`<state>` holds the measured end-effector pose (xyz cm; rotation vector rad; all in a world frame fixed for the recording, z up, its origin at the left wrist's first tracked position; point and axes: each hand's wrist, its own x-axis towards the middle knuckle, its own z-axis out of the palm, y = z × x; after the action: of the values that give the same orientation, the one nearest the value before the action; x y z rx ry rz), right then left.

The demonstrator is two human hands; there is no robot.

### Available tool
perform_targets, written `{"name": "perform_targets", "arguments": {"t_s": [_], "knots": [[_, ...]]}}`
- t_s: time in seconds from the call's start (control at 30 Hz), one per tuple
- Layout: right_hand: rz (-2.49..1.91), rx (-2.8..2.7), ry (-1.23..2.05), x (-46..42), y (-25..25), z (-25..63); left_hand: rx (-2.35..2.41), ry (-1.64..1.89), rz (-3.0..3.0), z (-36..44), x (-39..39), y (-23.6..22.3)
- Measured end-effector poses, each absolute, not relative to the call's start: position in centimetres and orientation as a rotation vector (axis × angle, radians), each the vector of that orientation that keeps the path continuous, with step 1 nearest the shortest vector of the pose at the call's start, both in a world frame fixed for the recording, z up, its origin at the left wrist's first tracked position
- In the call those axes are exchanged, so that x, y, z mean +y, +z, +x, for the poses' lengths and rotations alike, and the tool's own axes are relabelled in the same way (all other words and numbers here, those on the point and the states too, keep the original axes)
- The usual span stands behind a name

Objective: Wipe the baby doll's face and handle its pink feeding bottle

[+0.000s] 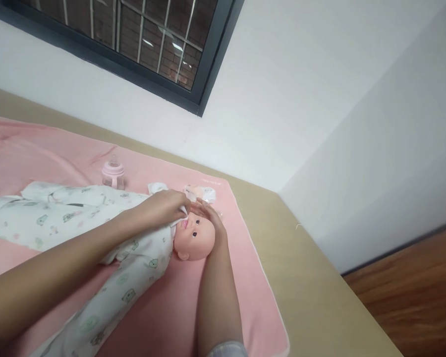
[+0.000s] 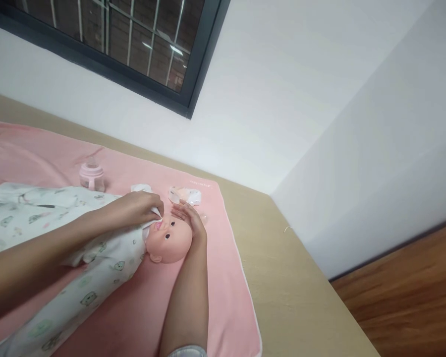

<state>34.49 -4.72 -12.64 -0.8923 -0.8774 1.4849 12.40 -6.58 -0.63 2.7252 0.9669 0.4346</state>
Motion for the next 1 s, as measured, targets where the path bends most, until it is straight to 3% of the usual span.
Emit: {"name": "perform_targets", "arguments": {"t_s": [1.0], "knots": [[-0.92, -0.895, 1.5, -4.8, -12.2, 34.4, 0.889, 0.468, 2.681, 12.3, -8.0, 0.4]]}}
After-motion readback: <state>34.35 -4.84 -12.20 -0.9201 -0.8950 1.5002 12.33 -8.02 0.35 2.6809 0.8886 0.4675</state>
